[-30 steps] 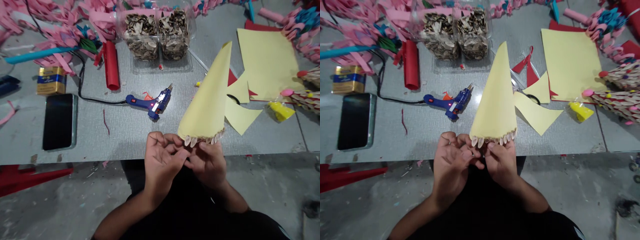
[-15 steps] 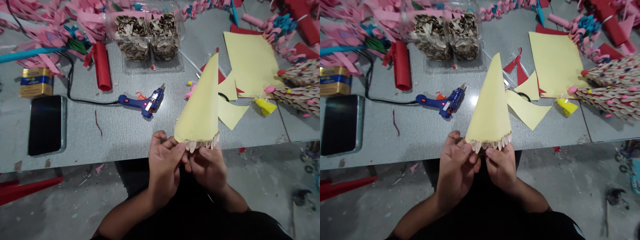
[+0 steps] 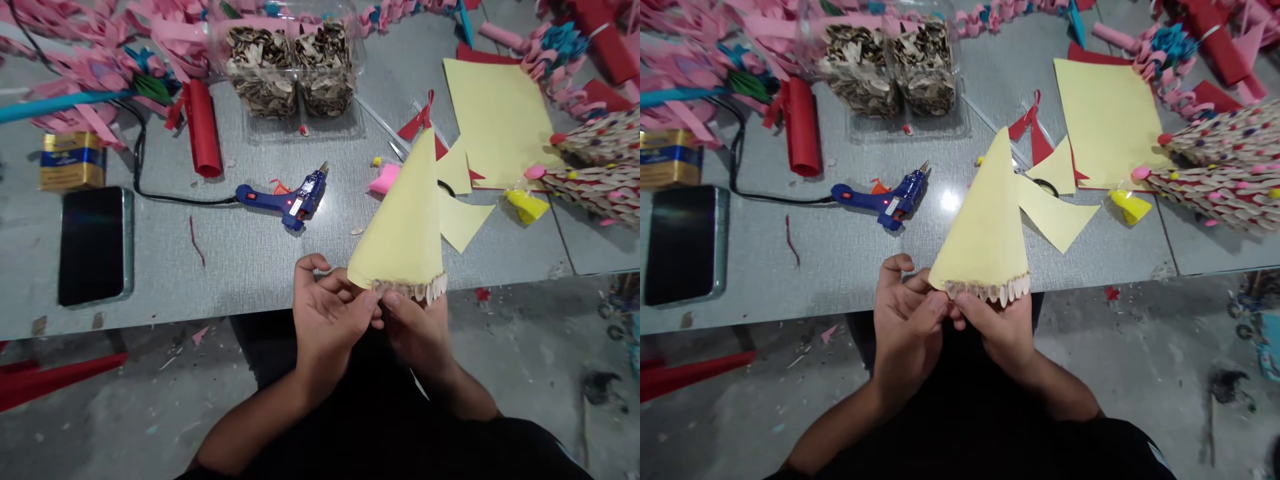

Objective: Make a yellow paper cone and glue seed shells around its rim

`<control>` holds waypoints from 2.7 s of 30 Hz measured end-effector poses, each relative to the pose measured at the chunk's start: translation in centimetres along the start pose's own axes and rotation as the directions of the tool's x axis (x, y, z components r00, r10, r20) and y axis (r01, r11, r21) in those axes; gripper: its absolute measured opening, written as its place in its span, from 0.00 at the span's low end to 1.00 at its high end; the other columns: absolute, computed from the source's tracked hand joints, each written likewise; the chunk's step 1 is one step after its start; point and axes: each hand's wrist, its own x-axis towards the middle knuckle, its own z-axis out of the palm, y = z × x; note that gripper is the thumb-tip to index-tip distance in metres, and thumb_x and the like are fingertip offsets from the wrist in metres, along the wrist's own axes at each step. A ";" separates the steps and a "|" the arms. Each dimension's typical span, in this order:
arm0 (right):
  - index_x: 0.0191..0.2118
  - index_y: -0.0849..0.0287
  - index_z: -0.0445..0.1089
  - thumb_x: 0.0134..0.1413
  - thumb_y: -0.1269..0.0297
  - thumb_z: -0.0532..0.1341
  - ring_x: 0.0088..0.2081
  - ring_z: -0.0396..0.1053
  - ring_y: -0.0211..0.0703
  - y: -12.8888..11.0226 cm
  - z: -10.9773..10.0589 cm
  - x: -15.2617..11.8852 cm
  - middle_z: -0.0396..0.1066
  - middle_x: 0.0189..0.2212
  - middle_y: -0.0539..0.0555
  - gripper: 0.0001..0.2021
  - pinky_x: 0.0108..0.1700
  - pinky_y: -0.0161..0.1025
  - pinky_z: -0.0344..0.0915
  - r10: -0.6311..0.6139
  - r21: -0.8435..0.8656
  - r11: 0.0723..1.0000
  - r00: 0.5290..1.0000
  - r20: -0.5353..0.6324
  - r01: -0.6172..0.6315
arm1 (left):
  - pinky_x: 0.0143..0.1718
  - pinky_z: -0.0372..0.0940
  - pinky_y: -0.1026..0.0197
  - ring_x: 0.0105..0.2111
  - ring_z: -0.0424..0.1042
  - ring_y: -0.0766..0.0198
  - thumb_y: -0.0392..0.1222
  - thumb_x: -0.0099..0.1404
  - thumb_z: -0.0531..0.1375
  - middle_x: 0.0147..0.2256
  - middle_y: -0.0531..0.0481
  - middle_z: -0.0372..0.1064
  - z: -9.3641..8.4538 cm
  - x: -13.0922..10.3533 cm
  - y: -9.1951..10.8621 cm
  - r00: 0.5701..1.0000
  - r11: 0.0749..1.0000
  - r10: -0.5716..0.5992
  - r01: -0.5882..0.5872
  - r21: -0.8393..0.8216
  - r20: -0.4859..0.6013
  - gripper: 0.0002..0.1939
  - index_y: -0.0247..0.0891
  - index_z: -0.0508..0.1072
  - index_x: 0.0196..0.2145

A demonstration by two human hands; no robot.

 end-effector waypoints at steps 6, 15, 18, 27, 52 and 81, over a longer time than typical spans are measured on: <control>0.43 0.52 0.81 0.61 0.53 0.77 0.26 0.74 0.43 0.1 -0.4 0.2 0.81 0.30 0.52 0.12 0.27 0.39 0.76 -0.051 -0.057 0.997 0.999 0.002 0.051 | 0.29 0.79 0.70 0.27 0.81 0.69 0.34 0.64 0.78 0.35 0.59 0.84 -0.3 0.2 -0.1 1.000 1.000 -0.012 0.012 0.017 0.022 0.37 0.49 0.55 0.52; 0.56 0.49 0.82 0.54 0.50 0.80 0.39 0.85 0.54 0.2 -1.1 0.1 0.86 0.41 0.55 0.25 0.45 0.51 0.85 0.009 -0.103 0.995 0.994 -0.113 -0.021 | 0.35 0.83 0.66 0.26 0.83 0.67 0.33 0.65 0.78 0.33 0.57 0.86 -0.2 0.4 1.1 0.993 0.993 -0.117 0.116 0.036 0.011 0.36 0.48 0.54 0.52; 0.51 0.49 0.83 0.51 0.46 0.81 0.38 0.84 0.55 0.1 -0.9 0.2 0.85 0.39 0.55 0.24 0.46 0.54 0.85 0.035 -0.143 0.988 0.992 -0.123 -0.052 | 0.34 0.81 0.68 0.25 0.83 0.67 0.33 0.63 0.79 0.32 0.56 0.85 -0.3 0.5 1.5 0.987 0.987 -0.156 0.155 0.039 0.034 0.38 0.48 0.54 0.51; 0.43 0.50 0.83 0.55 0.48 0.80 0.41 0.87 0.59 0.0 -1.6 -0.1 0.87 0.39 0.58 0.16 0.51 0.58 0.87 0.076 -0.181 0.980 0.996 -0.037 -0.081 | 0.30 0.80 0.69 0.23 0.83 0.64 0.30 0.60 0.80 0.27 0.60 0.83 -0.8 0.7 2.3 0.974 0.973 -0.222 0.218 0.080 0.046 0.41 0.49 0.53 0.50; 0.58 0.55 0.83 0.52 0.62 0.79 0.38 0.88 0.56 -0.2 -2.0 0.9 0.85 0.32 0.56 0.26 0.43 0.47 0.88 -0.192 -0.372 0.919 0.972 -0.137 0.129 | 0.26 0.63 0.70 0.23 0.68 0.71 0.37 0.66 0.78 0.26 0.56 0.74 -3.0 2.1 11.3 0.977 0.667 0.110 -0.207 0.715 0.180 0.14 0.41 0.77 0.42; 0.62 0.55 0.80 0.51 0.63 0.78 0.41 0.88 0.54 -0.8 -2.0 2.2 0.86 0.39 0.58 0.31 0.46 0.47 0.88 -0.166 -0.237 0.958 0.986 0.000 0.161 | 0.38 0.56 0.80 0.35 0.49 0.62 0.09 0.64 0.58 0.18 0.63 0.55 6.3 38.0 19.1 0.917 0.087 0.162 -0.380 0.921 0.363 0.27 0.44 0.70 0.27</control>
